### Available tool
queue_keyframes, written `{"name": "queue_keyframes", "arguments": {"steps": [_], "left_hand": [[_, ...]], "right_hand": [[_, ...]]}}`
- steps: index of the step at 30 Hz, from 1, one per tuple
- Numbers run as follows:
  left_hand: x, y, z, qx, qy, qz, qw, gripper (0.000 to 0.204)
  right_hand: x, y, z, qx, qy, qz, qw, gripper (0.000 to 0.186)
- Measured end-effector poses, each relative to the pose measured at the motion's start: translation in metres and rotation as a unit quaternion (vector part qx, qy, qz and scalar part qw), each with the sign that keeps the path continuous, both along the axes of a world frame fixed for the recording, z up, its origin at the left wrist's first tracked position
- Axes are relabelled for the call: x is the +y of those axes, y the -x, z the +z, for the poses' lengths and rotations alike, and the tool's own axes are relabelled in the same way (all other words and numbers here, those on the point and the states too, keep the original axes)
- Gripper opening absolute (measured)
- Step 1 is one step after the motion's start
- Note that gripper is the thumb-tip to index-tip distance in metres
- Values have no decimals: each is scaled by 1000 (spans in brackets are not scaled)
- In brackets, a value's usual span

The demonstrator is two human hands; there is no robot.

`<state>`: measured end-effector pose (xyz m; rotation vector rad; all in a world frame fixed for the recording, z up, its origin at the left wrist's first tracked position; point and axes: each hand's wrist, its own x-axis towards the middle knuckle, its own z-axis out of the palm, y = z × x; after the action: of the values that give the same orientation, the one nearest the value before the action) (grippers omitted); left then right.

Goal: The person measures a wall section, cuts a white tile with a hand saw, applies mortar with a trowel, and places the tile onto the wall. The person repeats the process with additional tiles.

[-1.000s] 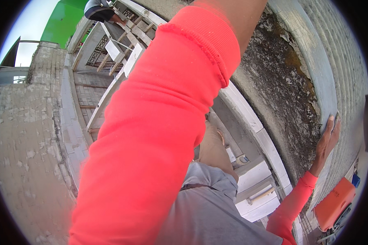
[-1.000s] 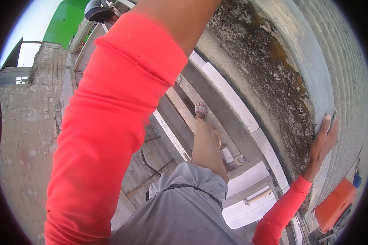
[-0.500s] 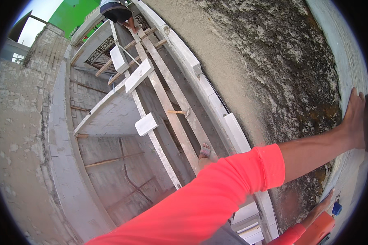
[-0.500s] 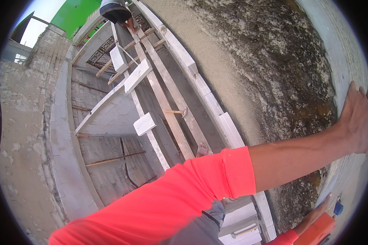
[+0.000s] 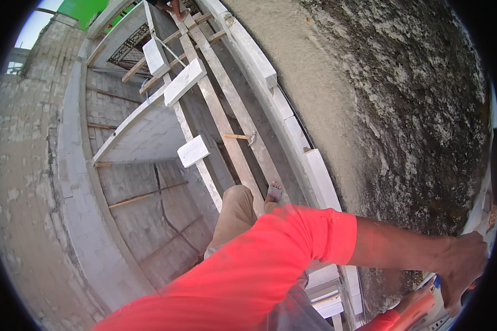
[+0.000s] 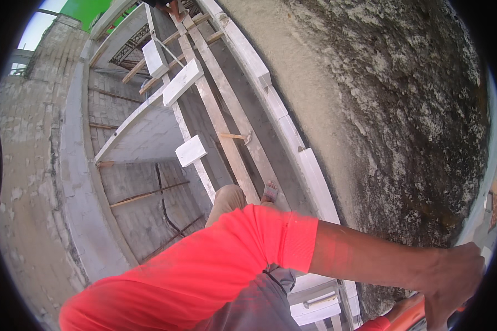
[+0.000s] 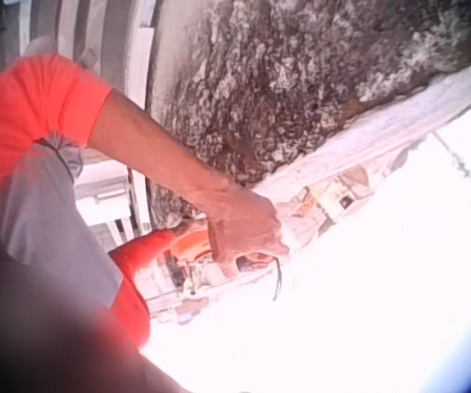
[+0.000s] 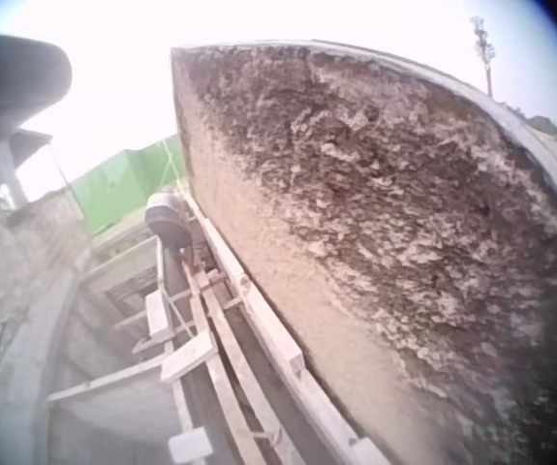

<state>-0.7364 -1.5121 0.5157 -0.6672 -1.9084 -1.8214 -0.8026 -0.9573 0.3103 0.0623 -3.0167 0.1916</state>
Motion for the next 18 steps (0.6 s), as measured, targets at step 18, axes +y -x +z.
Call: {"name": "queue_keyframes", "arguments": {"steps": [18], "left_hand": [[-292, -511, -402, -741, 34, 391, 545, 81]], "right_hand": [[-363, -24, 135, 68, 540, -72, 836, 65]]}}
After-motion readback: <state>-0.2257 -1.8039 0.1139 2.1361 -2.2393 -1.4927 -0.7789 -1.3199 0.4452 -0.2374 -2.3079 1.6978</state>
